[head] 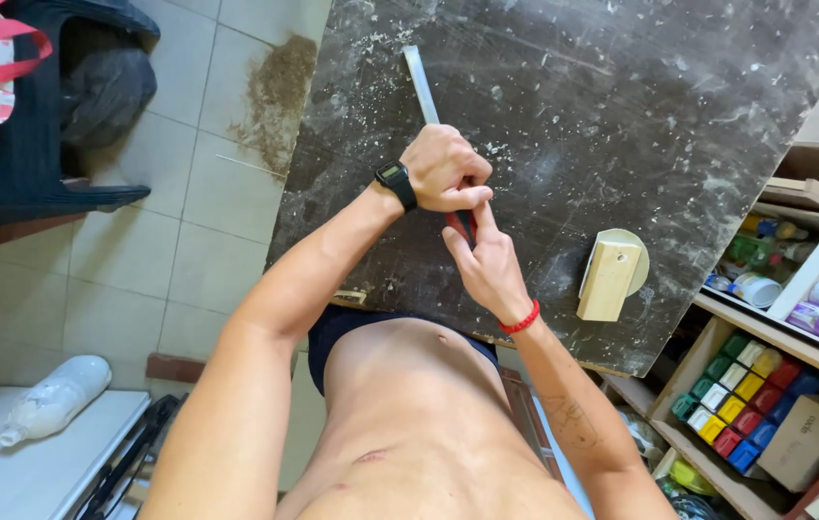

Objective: Refining a wooden block by scraping it with a chisel and smoothing it with a sanding block.

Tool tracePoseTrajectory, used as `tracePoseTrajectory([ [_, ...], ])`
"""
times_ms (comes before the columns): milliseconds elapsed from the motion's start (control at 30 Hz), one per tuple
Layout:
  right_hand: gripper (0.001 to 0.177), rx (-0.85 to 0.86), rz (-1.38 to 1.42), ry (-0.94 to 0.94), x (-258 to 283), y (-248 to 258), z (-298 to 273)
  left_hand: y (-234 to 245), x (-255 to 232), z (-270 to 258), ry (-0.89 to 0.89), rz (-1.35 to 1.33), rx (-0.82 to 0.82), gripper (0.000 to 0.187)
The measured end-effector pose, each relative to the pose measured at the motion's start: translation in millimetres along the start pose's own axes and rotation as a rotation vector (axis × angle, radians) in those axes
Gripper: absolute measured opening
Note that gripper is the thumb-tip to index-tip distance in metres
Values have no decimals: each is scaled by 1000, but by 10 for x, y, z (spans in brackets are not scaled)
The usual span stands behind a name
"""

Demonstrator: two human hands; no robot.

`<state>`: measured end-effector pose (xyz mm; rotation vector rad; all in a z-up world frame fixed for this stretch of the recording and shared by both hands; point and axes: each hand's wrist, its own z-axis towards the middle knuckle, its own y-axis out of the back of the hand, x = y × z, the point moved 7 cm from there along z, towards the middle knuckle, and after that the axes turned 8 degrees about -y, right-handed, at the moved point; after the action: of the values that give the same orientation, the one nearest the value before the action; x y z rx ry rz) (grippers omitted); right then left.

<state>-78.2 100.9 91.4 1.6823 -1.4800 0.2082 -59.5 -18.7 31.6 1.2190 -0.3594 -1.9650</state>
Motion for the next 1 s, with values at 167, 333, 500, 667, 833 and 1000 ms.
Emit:
tracePoseTrajectory([
  [167, 58, -8, -13, -5, 79, -20, -42, 8, 9, -20, -7, -39, -30, 42],
  [333, 61, 20, -40, -69, 135, 44, -63, 78, -44, 25, 13, -85, -36, 42],
  [500, 59, 17, -82, -61, 199, 50, -72, 134, -48, 57, 0, -63, 8, 43],
  [667, 58, 17, -117, -83, 116, 12, -64, 71, -57, 42, 14, -64, 6, 44],
  [833, 59, 29, -93, -118, 141, 37, -85, 70, -63, 46, 32, -104, 3, 44],
  [1000, 59, 34, -116, -118, 231, 107, -114, 149, -94, 89, 22, -60, 30, 45],
])
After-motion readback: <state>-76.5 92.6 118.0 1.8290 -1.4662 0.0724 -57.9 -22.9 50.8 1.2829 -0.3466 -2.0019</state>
